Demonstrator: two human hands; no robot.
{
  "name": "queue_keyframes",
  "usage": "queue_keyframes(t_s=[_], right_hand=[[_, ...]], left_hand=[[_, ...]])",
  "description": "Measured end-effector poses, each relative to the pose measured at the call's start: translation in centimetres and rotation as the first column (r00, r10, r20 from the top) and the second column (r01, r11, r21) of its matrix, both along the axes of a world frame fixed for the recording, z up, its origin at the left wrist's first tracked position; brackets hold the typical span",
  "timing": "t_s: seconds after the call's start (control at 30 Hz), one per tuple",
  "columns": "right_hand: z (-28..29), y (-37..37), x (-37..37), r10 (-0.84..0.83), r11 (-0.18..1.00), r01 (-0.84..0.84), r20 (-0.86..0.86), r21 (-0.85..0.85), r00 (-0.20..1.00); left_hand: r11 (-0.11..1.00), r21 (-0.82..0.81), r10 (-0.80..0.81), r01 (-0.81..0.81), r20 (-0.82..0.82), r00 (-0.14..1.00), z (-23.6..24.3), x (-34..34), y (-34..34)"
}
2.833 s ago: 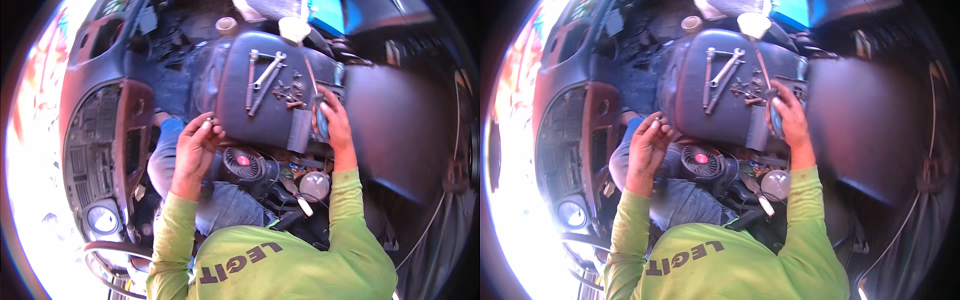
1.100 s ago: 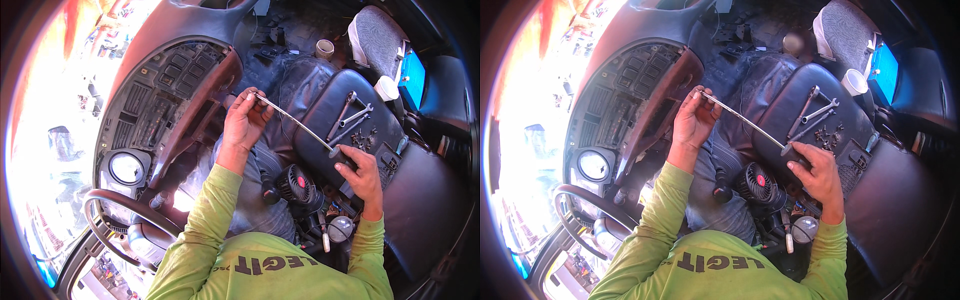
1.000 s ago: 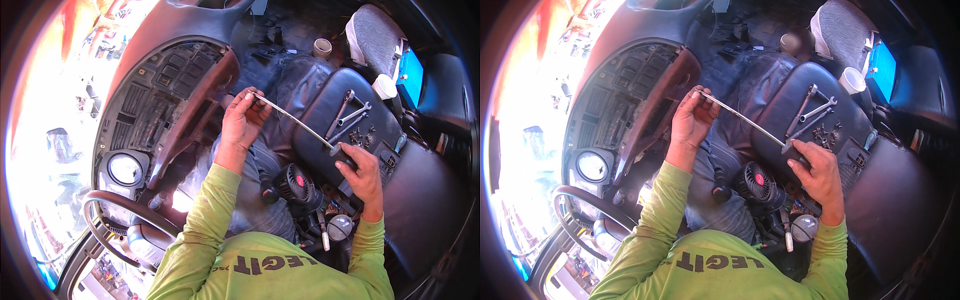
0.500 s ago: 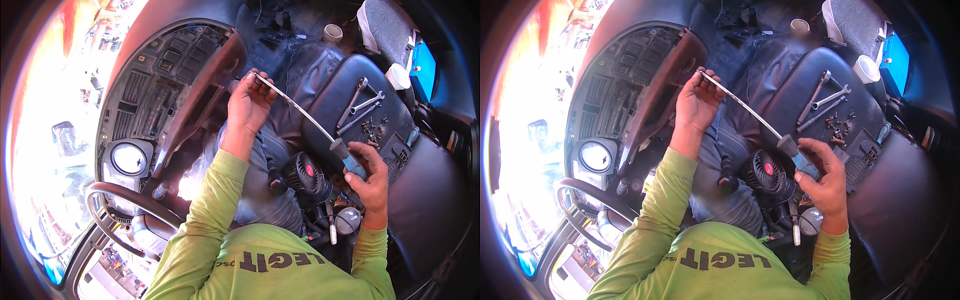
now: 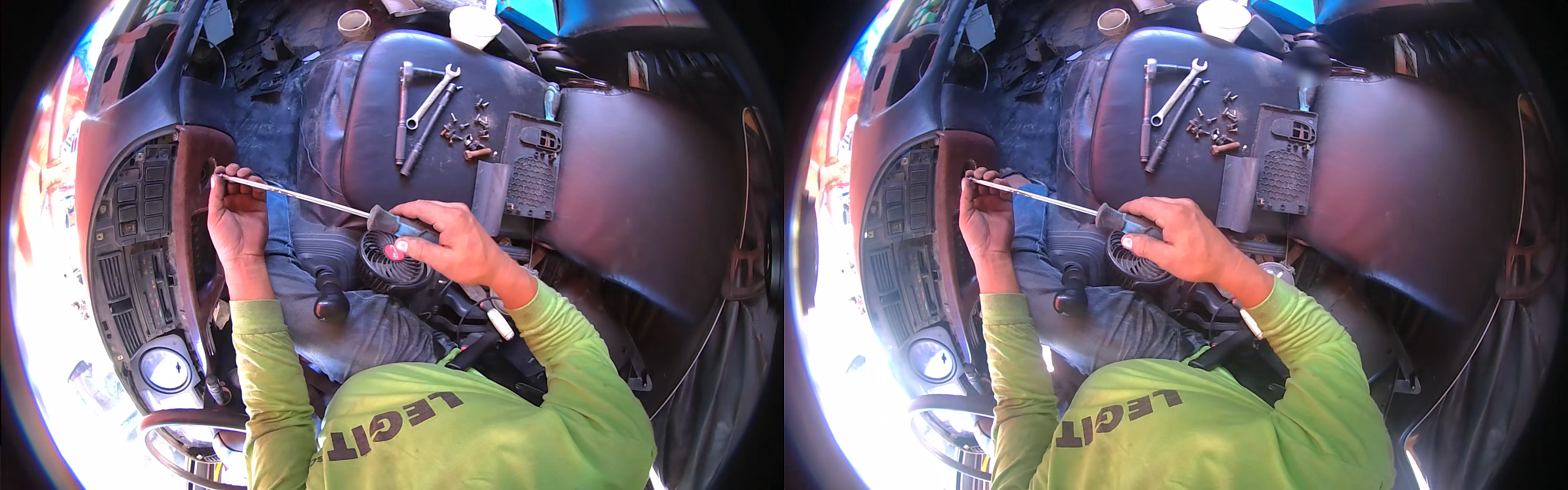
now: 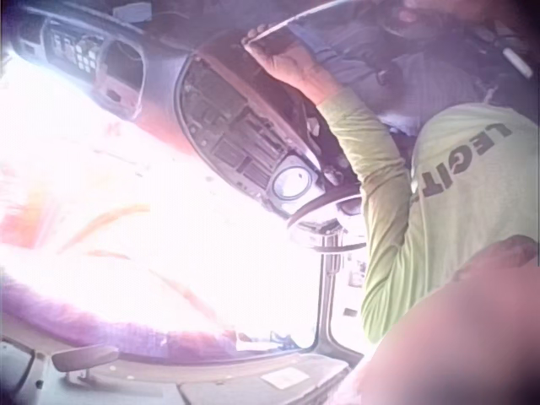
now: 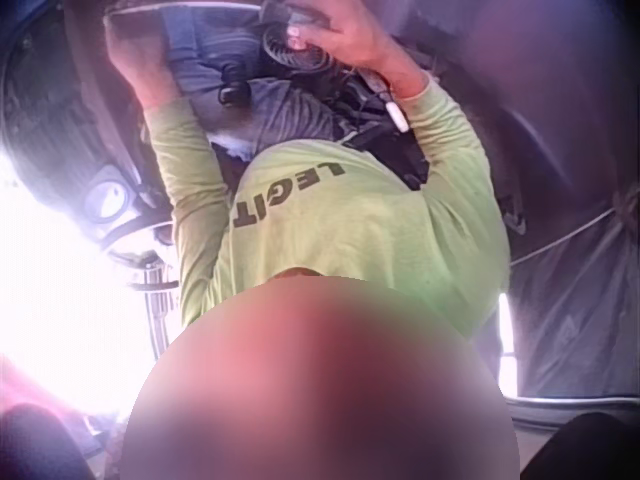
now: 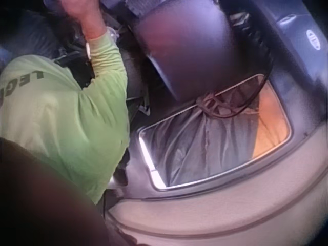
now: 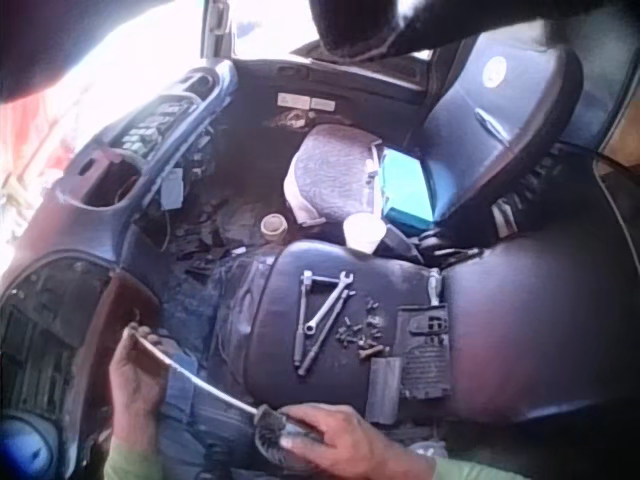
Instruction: The person is repairing the dashboard of a vehicle. They use a screwdriver to remove and install screws, handling small parts and tools while working on the dashboard area.
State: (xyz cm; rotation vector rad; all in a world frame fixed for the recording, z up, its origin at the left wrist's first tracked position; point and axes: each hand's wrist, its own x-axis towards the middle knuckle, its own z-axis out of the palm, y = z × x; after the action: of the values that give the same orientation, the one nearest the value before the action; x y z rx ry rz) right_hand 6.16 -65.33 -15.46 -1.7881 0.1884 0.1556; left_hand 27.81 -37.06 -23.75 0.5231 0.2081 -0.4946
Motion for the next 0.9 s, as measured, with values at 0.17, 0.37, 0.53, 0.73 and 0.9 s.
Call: queue_keyframes(t_s=[0.17,0.37,0.53,0.73,0.9], right_hand=[[4.9,-9.7,-2.4,0.091,0.94,-0.08,0.018,-0.332,0.996],[8.0,-26.1,-7.4,-0.165,0.252,0.421,0.39,-0.871,0.906],[4.6,-34.7,-10.4,-0.063,0.151,0.477,0.474,-0.866,0.878],[-0.6,-36.7,-6.0,-0.101,0.318,0.562,0.563,-0.764,0.821],[-5.3,-35.7,-2.3,-0.139,0.463,0.439,0.426,-0.77,0.894]], left_hand=[[0.959,0.283,0.062,-0.034,-0.091,0.994,-0.3,-0.2,-0.6],[0.436,0.888,-0.527,0.142,0.125,0.84,2.0,-2.5,-6.1],[0.119,0.993,-0.916,-0.003,0.111,0.385,3.5,-3.4,-13.8],[0.058,0.978,-0.987,-0.201,0.087,0.137,-0.2,-5.9,-20.8],[0.005,0.936,-0.999,-0.352,0.022,0.045,-2.9,-8.3,-22.4]])
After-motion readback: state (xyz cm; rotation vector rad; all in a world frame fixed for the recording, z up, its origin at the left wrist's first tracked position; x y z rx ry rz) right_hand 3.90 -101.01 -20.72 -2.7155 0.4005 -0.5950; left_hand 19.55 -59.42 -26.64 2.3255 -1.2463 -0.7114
